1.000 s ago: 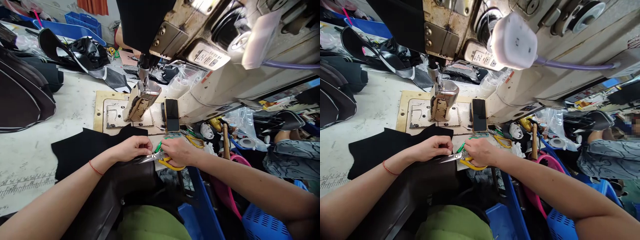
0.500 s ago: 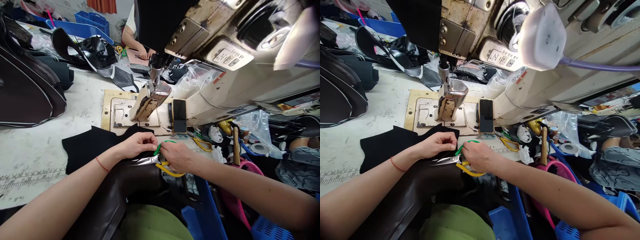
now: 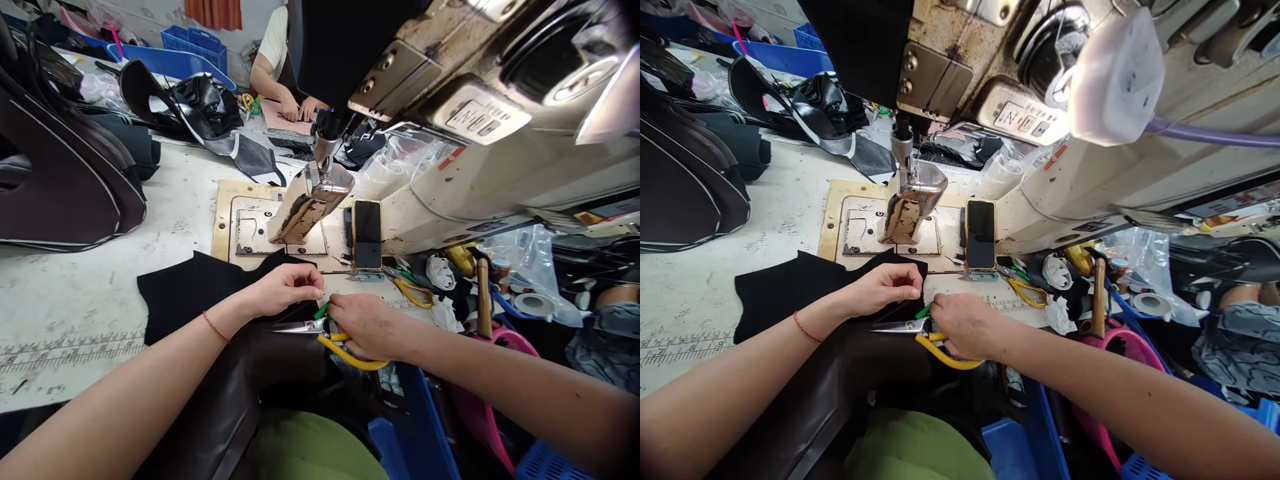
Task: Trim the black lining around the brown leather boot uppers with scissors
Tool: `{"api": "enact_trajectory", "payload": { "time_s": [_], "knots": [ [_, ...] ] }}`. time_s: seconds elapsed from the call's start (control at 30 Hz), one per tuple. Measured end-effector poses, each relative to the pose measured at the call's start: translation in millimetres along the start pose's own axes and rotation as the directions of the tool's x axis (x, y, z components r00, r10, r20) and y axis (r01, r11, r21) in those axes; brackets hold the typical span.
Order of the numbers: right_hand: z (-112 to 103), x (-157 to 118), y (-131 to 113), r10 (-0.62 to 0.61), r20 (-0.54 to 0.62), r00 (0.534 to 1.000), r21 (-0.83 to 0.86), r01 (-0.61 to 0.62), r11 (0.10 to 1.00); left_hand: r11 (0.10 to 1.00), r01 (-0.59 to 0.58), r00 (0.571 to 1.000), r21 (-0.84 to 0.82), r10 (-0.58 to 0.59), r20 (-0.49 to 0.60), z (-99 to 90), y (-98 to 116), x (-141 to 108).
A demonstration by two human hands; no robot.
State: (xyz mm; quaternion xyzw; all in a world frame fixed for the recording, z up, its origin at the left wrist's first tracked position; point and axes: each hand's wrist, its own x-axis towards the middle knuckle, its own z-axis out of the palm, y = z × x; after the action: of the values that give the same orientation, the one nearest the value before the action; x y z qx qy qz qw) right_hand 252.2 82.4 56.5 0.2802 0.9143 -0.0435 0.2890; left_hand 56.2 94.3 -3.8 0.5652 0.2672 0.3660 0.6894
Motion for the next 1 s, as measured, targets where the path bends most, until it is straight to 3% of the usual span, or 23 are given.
{"api": "enact_trajectory", "payload": {
  "time_s": [0.13, 0.3, 0.53, 0.77, 1.0],
  "knots": [
    [-11.1, 0.2, 6.6, -0.034, 0.054, 0.998, 0.065, 0.030, 0.997, 0.999, 0.011, 1.000, -0.049, -0.011, -0.006, 1.9, -0.3, -0.8],
    [-20.8, 3.9, 4.1, -0.038, 0.085, 0.996, 0.011, 0.037, 0.999, 0.997, 0.006, 1.000, -0.074, -0.006, 0.002, 1.4, -2.6, -0.1],
    [-18.3, 7.4, -3.6, -0.063, -0.023, 0.998, -0.032, 0.062, 0.998, 0.991, -0.021, 1.000, -0.129, 0.020, -0.006, -0.3, -2.1, -0.3],
    [-23.5, 9.4, -5.1, -0.078, 0.032, 0.996, 0.150, 0.072, 0.986, 0.984, -0.052, 0.997, -0.169, 0.041, -0.065, 0.0, 0.3, -0.6],
    [-28.5, 15.9, -7.0, -0.084, 0.064, 0.994, 0.154, 0.074, 0.985, 0.982, -0.052, 0.996, -0.183, 0.037, -0.084, 0.0, 0.2, 1.6]
  ]
}}
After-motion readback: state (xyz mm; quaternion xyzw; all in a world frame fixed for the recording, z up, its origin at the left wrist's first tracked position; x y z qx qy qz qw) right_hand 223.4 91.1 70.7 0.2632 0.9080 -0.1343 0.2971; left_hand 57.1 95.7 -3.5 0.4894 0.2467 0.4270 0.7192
